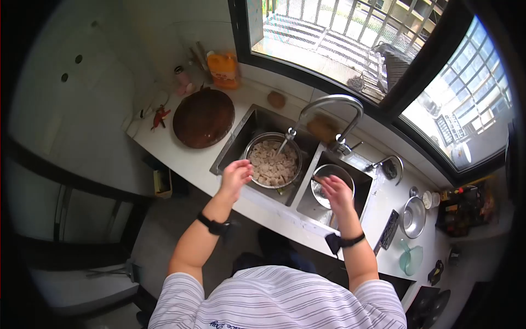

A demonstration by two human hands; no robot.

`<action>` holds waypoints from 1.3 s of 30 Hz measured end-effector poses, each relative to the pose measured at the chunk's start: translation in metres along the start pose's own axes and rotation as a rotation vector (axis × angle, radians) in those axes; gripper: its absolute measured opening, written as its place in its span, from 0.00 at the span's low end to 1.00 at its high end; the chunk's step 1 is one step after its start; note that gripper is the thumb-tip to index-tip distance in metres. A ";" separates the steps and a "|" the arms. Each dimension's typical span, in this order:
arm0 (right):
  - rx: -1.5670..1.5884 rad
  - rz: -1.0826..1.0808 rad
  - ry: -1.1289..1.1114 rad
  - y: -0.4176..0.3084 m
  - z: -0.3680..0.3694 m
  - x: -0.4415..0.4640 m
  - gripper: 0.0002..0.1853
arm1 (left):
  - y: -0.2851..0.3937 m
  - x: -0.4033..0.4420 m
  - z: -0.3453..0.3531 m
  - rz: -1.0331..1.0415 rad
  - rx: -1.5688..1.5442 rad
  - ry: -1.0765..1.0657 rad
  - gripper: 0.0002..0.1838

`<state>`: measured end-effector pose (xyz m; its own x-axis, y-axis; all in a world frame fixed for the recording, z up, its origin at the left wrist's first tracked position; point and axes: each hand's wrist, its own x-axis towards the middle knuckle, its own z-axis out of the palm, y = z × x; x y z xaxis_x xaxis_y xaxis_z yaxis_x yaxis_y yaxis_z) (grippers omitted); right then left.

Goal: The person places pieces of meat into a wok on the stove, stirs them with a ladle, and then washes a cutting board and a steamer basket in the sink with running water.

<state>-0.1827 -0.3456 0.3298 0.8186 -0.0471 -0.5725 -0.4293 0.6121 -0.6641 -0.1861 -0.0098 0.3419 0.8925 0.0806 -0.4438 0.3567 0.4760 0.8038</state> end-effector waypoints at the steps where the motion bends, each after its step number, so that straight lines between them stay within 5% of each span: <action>1: 0.068 0.122 -0.019 0.011 0.031 0.033 0.21 | 0.001 0.029 0.016 -0.086 -0.026 0.019 0.12; 4: 0.188 0.295 -0.050 0.046 0.095 0.122 0.23 | -0.014 0.110 0.044 -0.208 -0.126 0.032 0.11; 8: 0.389 0.373 0.016 0.091 0.121 0.197 0.12 | -0.057 0.204 0.035 -0.230 0.042 0.156 0.10; 10: 0.466 0.358 0.083 0.100 0.116 0.204 0.11 | -0.085 0.244 0.001 -0.128 0.693 0.265 0.13; 12: 0.457 0.346 0.008 0.101 0.103 0.203 0.10 | -0.122 0.282 -0.041 -0.223 0.934 0.496 0.17; 14: 0.296 0.239 0.033 0.101 0.096 0.188 0.09 | -0.144 0.301 -0.079 -0.343 0.871 0.565 0.16; 18: -0.628 0.054 0.520 0.197 0.013 0.213 0.16 | -0.158 0.322 -0.131 -0.668 0.699 0.106 0.21; 20: -0.763 0.215 0.737 0.191 0.051 0.190 0.32 | -0.156 0.322 -0.130 -0.768 0.675 0.084 0.19; 25: -0.950 0.177 0.990 0.231 0.044 0.201 0.36 | -0.152 0.329 -0.124 -0.789 0.797 0.054 0.22; 28: -0.961 0.195 0.862 0.262 -0.002 0.201 0.35 | -0.162 0.329 -0.137 -0.691 0.838 0.028 0.26; 29: -0.463 0.300 0.708 0.233 0.012 0.184 0.34 | -0.166 0.330 -0.143 -0.691 0.835 0.009 0.25; 32: -0.085 0.317 0.633 0.168 0.052 0.154 0.26 | -0.134 0.325 -0.117 -0.703 0.832 -0.044 0.19; 34: 0.039 0.336 0.540 0.155 0.045 0.147 0.23 | -0.099 0.303 -0.095 -0.762 0.854 -0.085 0.10; 39: 0.096 0.452 0.566 0.145 0.050 0.132 0.29 | -0.076 0.294 -0.094 -0.836 0.815 -0.150 0.14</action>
<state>-0.1182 -0.2236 0.1820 0.2355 -0.1583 -0.9589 -0.6216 0.7339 -0.2739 0.0231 0.0600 0.1133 0.3015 -0.1205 -0.9458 0.8692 -0.3731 0.3246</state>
